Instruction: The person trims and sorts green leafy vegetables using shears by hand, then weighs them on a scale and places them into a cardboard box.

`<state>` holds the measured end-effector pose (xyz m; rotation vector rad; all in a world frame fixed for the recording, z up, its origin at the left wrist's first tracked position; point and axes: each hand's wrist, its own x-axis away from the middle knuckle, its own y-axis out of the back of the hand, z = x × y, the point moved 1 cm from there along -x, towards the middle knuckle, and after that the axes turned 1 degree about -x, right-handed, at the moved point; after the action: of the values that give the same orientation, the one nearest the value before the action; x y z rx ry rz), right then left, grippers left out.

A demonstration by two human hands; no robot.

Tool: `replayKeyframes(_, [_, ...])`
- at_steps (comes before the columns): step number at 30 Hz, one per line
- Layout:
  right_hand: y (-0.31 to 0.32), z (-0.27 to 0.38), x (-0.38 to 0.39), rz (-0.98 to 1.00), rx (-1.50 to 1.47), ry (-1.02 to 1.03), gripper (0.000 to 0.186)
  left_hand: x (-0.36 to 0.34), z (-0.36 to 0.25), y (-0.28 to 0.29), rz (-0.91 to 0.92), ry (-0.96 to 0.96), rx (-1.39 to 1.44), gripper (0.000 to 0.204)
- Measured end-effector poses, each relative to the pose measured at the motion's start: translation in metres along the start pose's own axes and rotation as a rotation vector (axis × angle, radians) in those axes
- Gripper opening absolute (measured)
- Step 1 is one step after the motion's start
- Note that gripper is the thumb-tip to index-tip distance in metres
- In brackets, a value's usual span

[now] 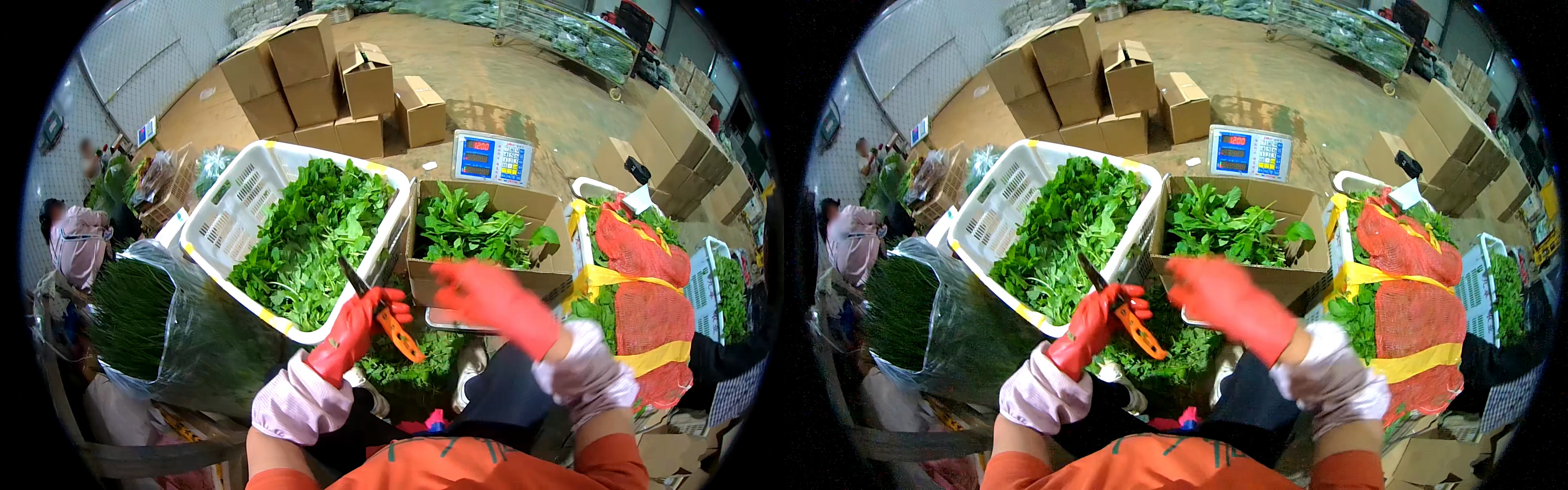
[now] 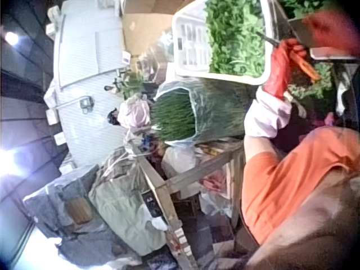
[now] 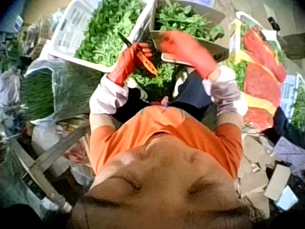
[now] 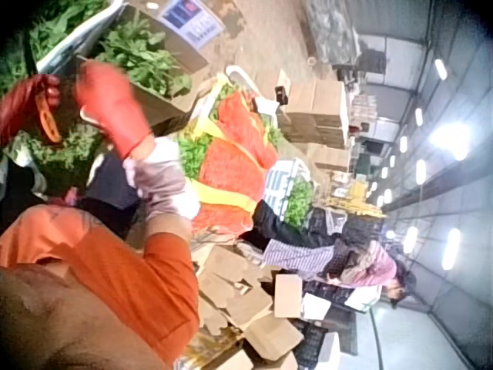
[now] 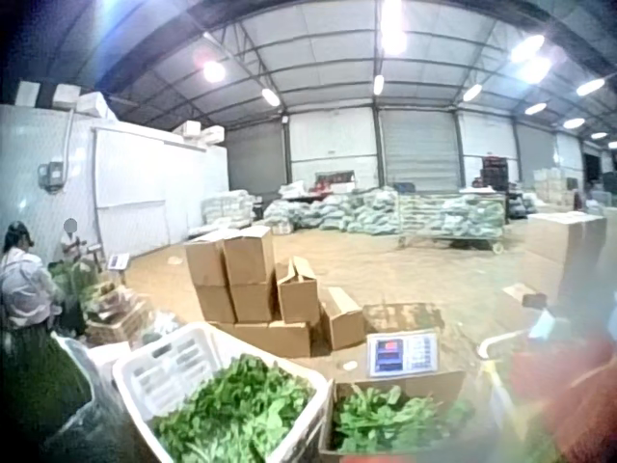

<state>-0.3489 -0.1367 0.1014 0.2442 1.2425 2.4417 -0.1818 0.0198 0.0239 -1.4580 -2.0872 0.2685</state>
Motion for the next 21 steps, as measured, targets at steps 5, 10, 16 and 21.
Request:
replayKeyframes(5, [0.078,-0.096,-0.048,0.148,0.718,-0.088,0.056,-0.052,-0.032,-0.013,-0.289,0.024,-0.245,0.039])
replayKeyframes(10, [0.021,-0.147,-0.103,0.383,0.622,-0.066,0.089,-0.112,-0.011,-0.004,-0.307,-0.074,-0.478,0.046])
replayKeyframes(16, [-0.068,-0.186,-0.105,0.415,0.739,-0.042,0.031,-0.132,0.002,-0.012,-0.273,-0.084,-0.730,0.056])
replayKeyframes(21, [-0.042,-0.187,-0.108,0.362,0.663,-0.117,0.015,-0.132,0.001,-0.006,-0.326,-0.009,-0.887,0.054])
